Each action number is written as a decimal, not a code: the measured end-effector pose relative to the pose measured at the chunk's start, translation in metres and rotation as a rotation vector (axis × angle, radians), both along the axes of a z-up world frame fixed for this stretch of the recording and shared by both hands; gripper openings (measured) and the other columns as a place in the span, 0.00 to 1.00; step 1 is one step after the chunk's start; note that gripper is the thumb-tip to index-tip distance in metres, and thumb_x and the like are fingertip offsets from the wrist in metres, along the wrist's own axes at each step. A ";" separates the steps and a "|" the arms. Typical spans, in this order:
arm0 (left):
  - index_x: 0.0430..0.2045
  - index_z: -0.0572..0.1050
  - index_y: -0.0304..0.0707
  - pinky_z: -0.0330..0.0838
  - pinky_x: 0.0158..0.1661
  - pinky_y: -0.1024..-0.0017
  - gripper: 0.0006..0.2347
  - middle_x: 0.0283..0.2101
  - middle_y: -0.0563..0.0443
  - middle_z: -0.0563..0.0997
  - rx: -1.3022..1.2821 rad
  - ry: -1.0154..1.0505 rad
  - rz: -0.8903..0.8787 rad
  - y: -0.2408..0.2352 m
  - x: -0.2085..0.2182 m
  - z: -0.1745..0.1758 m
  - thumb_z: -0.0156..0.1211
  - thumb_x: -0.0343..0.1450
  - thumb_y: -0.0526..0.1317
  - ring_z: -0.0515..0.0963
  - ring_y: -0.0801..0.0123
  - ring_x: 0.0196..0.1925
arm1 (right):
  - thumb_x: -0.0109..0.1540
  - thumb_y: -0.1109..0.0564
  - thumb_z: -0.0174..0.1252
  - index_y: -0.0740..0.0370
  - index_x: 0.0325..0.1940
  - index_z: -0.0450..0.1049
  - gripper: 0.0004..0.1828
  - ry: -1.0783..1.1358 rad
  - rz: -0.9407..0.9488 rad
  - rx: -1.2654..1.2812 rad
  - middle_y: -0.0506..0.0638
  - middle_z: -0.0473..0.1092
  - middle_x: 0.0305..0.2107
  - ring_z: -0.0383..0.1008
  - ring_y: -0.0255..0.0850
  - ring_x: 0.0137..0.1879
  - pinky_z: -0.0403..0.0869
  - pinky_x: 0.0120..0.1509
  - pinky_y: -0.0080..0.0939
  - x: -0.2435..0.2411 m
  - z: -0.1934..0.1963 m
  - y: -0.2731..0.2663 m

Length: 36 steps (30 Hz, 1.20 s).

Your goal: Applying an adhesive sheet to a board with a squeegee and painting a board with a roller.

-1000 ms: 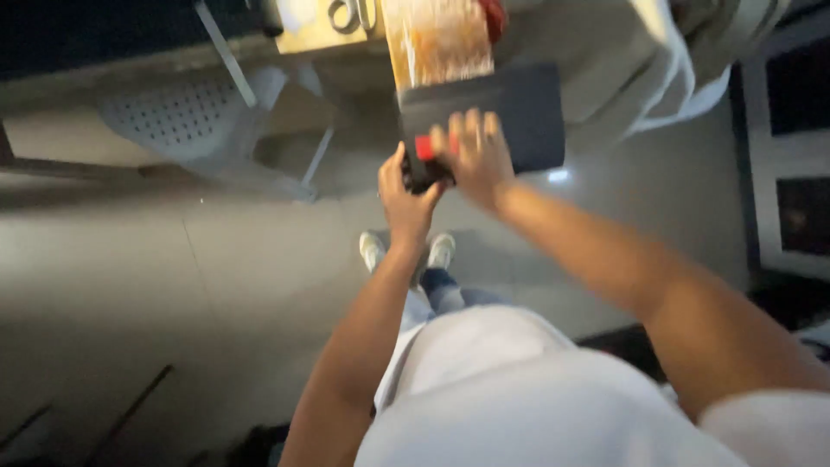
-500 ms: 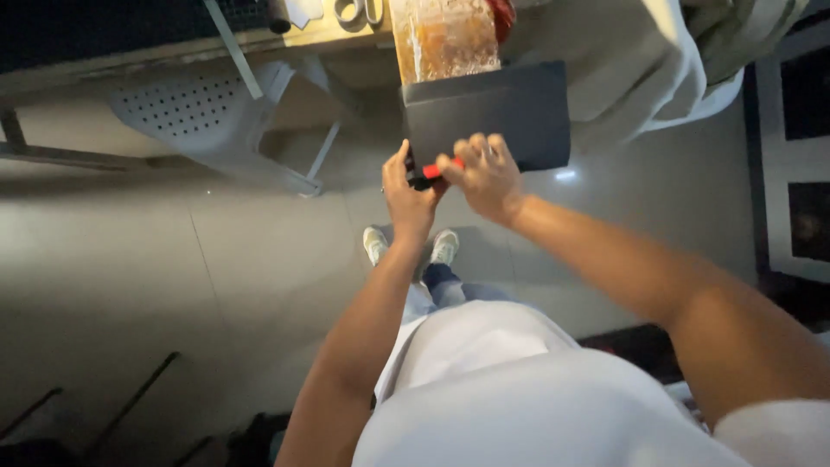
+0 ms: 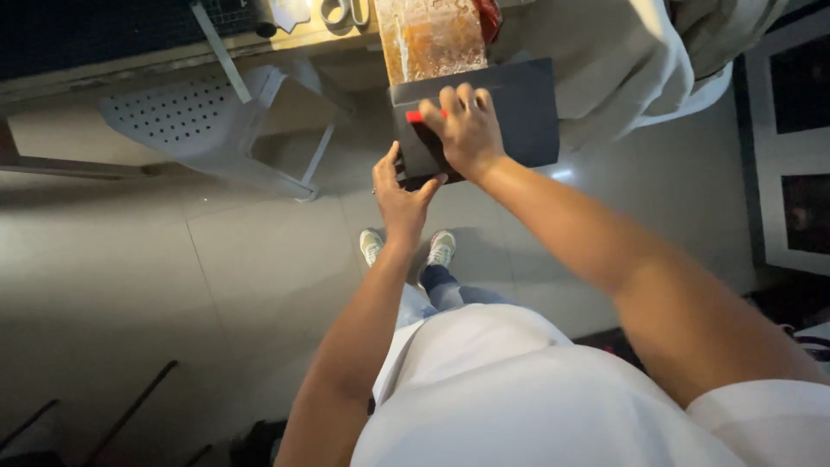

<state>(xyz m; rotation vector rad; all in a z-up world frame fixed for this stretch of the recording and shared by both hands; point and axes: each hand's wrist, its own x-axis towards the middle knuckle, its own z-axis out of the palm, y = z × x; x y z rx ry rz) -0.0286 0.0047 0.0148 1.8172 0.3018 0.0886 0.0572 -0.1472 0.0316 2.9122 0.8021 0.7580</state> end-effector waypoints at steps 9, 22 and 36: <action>0.67 0.66 0.41 0.82 0.47 0.58 0.40 0.55 0.40 0.71 0.098 -0.217 -0.061 0.007 -0.001 -0.028 0.81 0.61 0.49 0.76 0.47 0.55 | 0.63 0.59 0.52 0.46 0.49 0.64 0.12 0.116 0.064 0.037 0.47 0.56 0.38 0.61 0.50 0.44 0.64 0.48 0.51 -0.063 0.002 -0.032; 0.69 0.64 0.42 0.68 0.62 0.59 0.46 0.57 0.41 0.69 0.237 -0.345 -0.098 0.004 0.009 -0.027 0.86 0.55 0.45 0.73 0.50 0.60 | 0.64 0.58 0.53 0.45 0.52 0.65 0.14 0.149 0.070 -0.027 0.47 0.56 0.37 0.62 0.49 0.45 0.65 0.48 0.52 -0.041 -0.008 -0.064; 0.64 0.72 0.65 0.70 0.61 0.61 0.34 0.65 0.42 0.61 0.464 -0.350 -0.192 0.002 0.007 -0.022 0.80 0.61 0.42 0.71 0.54 0.57 | 0.65 0.59 0.56 0.50 0.48 0.63 0.10 0.058 0.002 0.040 0.48 0.54 0.35 0.63 0.52 0.43 0.66 0.42 0.53 0.008 -0.012 -0.092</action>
